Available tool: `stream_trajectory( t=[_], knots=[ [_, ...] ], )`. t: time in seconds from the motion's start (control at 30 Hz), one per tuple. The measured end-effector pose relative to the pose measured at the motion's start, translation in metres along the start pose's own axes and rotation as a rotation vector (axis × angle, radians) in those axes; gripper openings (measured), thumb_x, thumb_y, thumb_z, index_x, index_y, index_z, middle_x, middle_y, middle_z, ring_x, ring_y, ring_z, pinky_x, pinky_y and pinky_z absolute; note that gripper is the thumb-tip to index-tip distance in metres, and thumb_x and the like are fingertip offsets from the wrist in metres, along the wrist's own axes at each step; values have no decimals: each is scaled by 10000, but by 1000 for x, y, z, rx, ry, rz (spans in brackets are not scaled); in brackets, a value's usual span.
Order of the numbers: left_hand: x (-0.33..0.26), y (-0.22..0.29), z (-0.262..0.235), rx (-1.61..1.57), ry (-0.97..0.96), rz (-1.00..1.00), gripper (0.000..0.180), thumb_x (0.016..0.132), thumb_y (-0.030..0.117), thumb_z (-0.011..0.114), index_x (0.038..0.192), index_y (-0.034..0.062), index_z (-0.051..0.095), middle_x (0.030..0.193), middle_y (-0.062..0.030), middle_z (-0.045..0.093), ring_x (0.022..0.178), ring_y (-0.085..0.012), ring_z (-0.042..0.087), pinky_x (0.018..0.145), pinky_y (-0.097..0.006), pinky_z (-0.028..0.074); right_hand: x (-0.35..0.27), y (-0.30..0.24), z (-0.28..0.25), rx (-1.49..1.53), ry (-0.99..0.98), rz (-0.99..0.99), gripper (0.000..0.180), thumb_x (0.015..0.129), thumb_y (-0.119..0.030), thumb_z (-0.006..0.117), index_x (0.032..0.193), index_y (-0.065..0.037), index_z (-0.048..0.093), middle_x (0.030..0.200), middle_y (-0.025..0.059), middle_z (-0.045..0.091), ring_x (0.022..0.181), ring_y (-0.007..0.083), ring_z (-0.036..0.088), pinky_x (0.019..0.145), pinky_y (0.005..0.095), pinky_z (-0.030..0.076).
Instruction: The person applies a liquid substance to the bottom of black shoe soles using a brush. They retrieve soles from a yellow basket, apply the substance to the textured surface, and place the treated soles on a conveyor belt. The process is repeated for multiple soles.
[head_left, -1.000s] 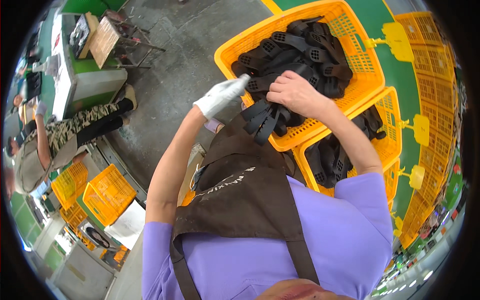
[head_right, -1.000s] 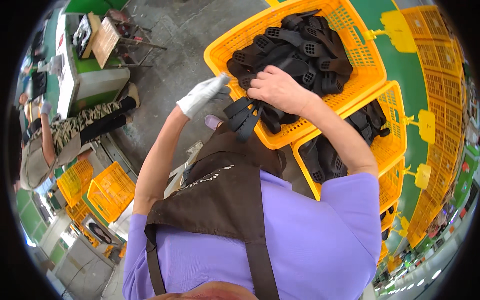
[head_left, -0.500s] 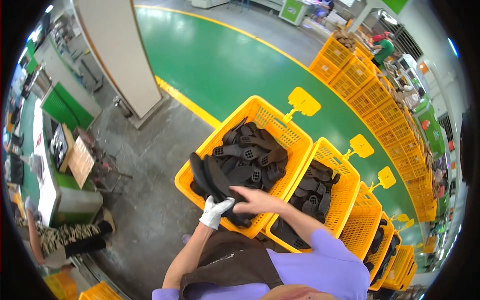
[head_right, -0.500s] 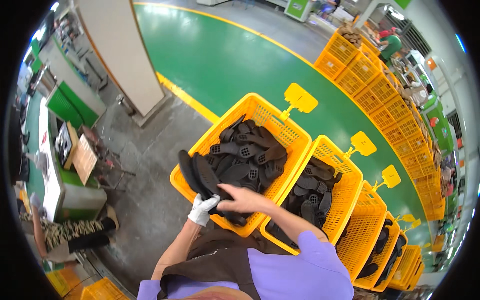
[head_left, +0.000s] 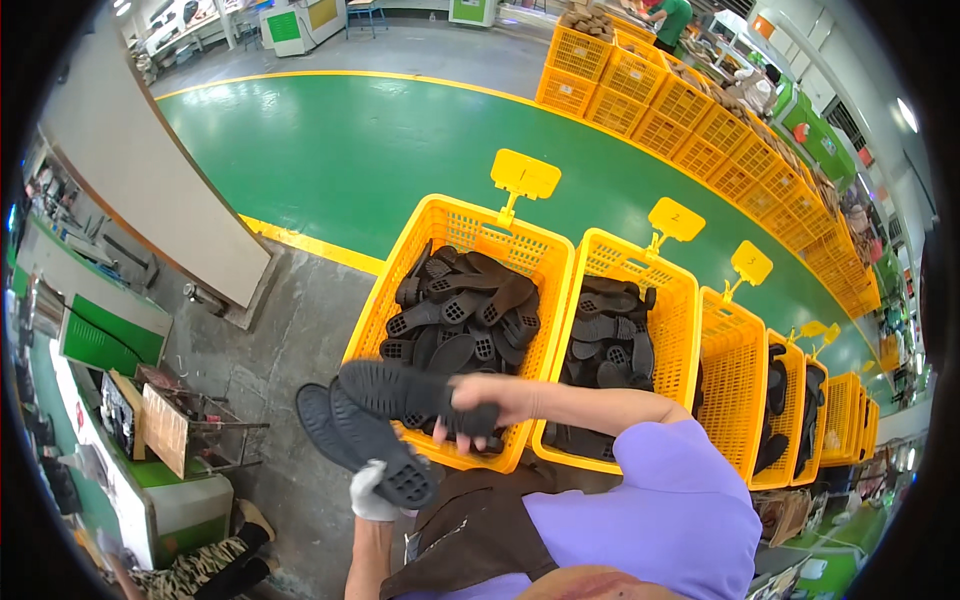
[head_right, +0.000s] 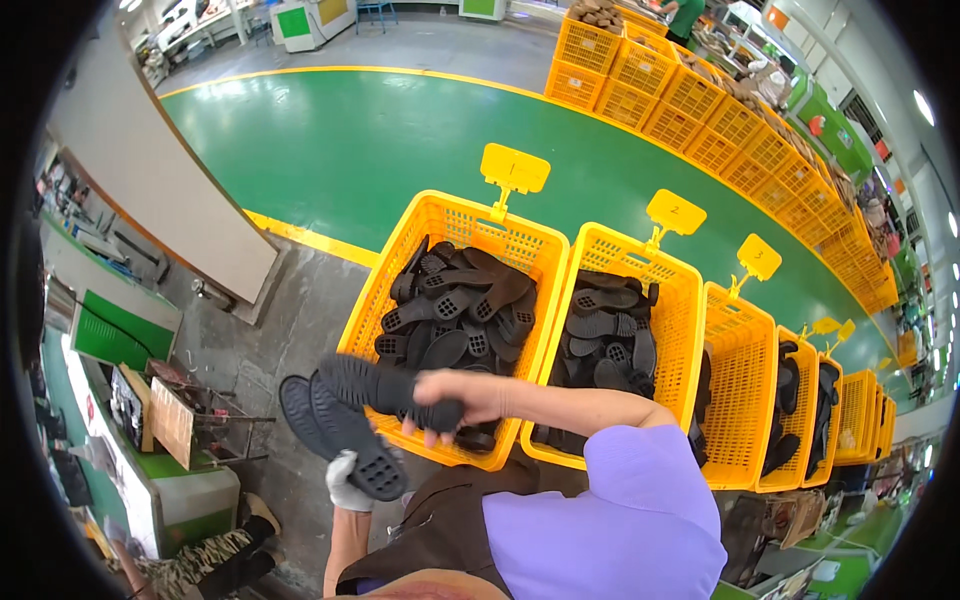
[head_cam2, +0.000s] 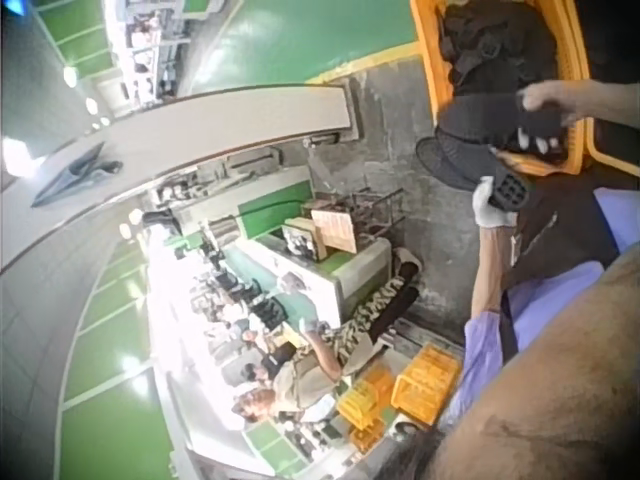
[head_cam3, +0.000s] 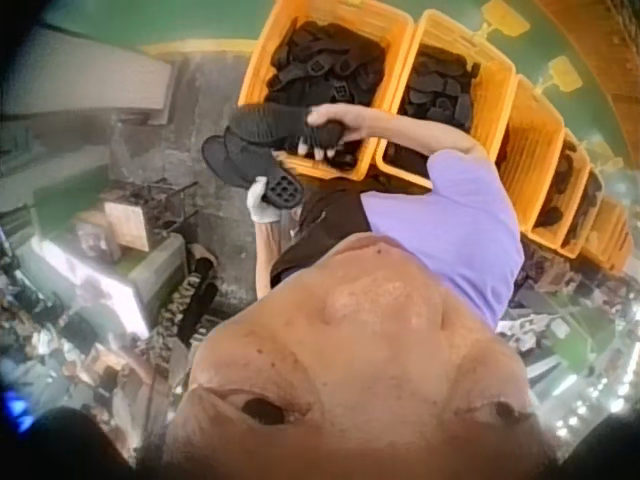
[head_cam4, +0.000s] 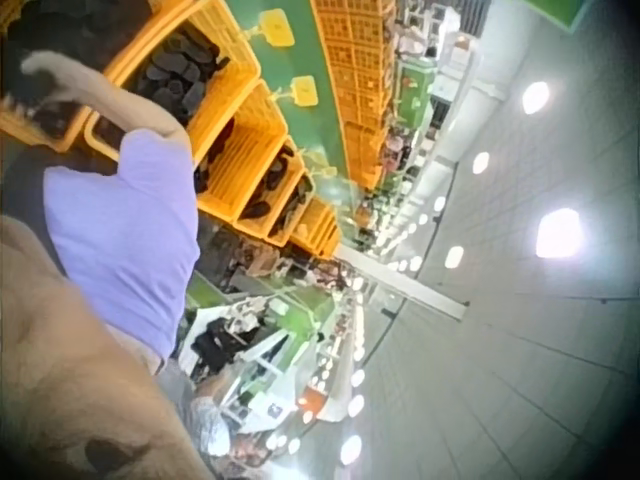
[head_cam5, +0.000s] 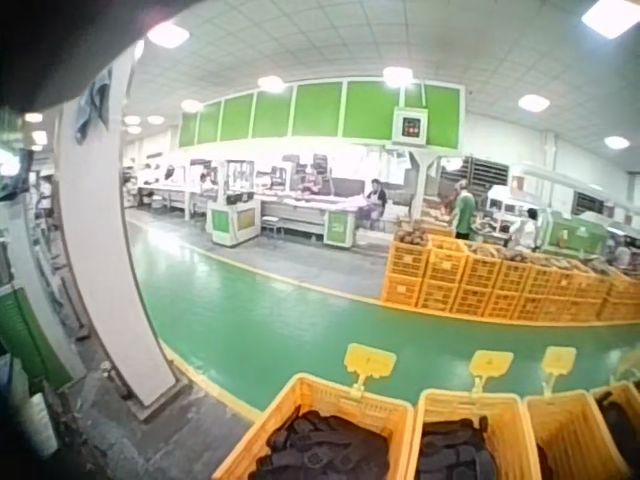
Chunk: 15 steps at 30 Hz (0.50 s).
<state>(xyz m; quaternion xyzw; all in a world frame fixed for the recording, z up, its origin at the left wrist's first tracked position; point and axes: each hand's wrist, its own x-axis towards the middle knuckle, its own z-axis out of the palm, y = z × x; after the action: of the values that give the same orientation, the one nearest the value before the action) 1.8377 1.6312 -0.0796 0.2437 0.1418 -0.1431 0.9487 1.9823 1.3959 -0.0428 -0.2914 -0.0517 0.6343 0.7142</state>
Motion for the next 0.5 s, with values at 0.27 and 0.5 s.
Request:
stream_trajectory(
  t=[0.27, 0.5],
  knots=[
    [21, -27, -18, 540, 280, 338, 695, 850, 485, 645, 1315, 14, 435, 1210, -117, 572, 1072, -253, 593, 932, -402, 494, 32, 44, 18, -1321, 319, -388, 832, 762, -238, 673, 1460, -89, 245, 1116, 174, 504, 1102, 293, 494, 906, 390, 432],
    [25, -29, 7, 547, 361, 267, 663, 897, 448, 602, 1346, 2, 402, 1283, -129, 516, 1132, -240, 548, 947, -362, 468, 42, 69, 23, -1271, 417, -384, 893, 716, -251, 691, 1468, -131, 224, 1088, 228, 470, 1036, 390, 489, 925, 409, 426]
  ],
)
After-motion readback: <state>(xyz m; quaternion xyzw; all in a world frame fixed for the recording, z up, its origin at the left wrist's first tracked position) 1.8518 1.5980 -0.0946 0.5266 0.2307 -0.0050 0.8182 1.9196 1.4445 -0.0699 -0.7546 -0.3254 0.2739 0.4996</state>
